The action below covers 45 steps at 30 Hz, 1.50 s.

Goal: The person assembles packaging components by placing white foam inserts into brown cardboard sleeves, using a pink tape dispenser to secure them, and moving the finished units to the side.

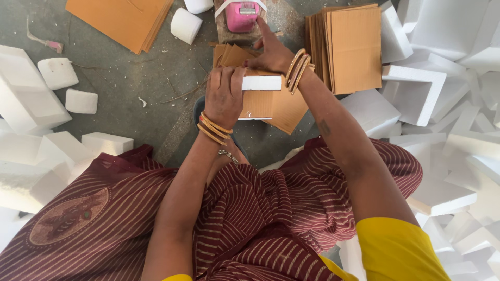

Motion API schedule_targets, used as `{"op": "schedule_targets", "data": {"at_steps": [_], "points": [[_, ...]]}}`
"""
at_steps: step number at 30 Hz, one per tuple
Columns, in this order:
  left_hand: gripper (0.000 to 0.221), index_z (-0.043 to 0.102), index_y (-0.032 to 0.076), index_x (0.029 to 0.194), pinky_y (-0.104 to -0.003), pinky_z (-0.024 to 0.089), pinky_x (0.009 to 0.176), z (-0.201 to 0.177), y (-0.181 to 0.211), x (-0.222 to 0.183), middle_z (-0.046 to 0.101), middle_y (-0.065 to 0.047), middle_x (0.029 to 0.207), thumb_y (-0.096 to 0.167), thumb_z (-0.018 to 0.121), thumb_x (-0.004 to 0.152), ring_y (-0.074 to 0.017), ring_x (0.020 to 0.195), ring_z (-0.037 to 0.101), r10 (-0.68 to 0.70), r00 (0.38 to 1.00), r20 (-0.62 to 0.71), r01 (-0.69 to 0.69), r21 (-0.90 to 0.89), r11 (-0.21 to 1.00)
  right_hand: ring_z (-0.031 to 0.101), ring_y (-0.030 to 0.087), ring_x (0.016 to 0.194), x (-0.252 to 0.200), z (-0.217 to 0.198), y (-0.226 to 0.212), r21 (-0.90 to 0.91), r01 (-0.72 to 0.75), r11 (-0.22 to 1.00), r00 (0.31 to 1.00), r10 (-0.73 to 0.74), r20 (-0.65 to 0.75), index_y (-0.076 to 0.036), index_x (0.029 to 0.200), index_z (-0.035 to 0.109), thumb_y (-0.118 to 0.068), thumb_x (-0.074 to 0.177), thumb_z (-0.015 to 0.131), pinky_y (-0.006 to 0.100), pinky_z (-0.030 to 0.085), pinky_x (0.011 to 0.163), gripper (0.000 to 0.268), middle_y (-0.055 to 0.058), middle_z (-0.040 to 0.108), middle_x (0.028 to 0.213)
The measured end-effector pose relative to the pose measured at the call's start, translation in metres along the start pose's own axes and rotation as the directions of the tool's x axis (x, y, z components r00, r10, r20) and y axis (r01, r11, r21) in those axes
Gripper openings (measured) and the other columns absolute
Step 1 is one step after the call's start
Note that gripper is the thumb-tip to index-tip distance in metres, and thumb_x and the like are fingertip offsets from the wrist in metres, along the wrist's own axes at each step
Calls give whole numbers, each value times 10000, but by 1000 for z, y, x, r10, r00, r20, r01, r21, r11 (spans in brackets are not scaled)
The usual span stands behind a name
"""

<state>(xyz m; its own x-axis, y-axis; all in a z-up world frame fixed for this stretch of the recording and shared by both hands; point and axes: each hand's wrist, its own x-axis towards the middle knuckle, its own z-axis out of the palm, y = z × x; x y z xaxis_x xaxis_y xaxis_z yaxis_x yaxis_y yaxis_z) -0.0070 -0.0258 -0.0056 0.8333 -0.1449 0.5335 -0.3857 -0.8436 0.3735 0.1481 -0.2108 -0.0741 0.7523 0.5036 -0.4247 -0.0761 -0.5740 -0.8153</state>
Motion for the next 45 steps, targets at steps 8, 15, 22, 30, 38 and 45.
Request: {"op": "schedule_targets", "data": {"at_steps": [8,15,22,30,38,45], "points": [[451,506,30,1340,-482,497,1002,-4,0,2,581,-136,1194,80,698,935,-335,1133,541,16,999,-28,-16,-1,1000,564,378,1240,32,3,35,-187,-124,974,989,107,-100,-200,1645,-4,-297,685,966,479,443,1100,1369,250,512,1345],[535,498,31,1374,-481,481,1002,-8,2,3,582,-143,1215,124,746,909,-348,1126,538,17,1000,7,-16,-13,1000,577,377,1152,31,-2,50,-220,3,975,970,-56,-236,-187,1587,216,-214,658,953,454,494,1032,1186,228,500,1266],[696,496,43,1388,-500,447,980,-9,-7,-1,569,-173,1204,143,877,814,-392,1093,529,-139,987,78,145,-74,987,609,174,940,-51,12,48,446,246,860,919,-62,-389,-53,1417,536,-293,972,719,334,522,796,537,68,618,1096],[781,477,46,1412,-506,413,1067,-21,-16,-18,579,-183,1330,211,925,794,-387,1221,543,-376,914,-154,344,-200,917,687,219,892,-133,61,4,354,25,935,987,32,-156,-33,1295,599,-349,915,758,398,575,772,519,77,711,1052],[1064,290,70,1530,-502,520,989,-76,-7,6,578,-223,1301,333,949,738,-408,1196,616,-420,803,423,589,-455,668,671,413,980,-151,-10,-104,-661,138,737,875,-404,-267,-46,1217,563,-284,871,801,516,522,799,483,194,705,1012],[950,285,84,1572,-514,519,1001,-33,0,37,448,-245,1471,192,866,829,-489,1285,540,-225,957,184,276,-326,904,651,398,1041,-145,-16,-105,-694,285,661,813,-550,-190,-61,1227,578,-185,845,817,497,519,839,467,160,695,1079]]}}
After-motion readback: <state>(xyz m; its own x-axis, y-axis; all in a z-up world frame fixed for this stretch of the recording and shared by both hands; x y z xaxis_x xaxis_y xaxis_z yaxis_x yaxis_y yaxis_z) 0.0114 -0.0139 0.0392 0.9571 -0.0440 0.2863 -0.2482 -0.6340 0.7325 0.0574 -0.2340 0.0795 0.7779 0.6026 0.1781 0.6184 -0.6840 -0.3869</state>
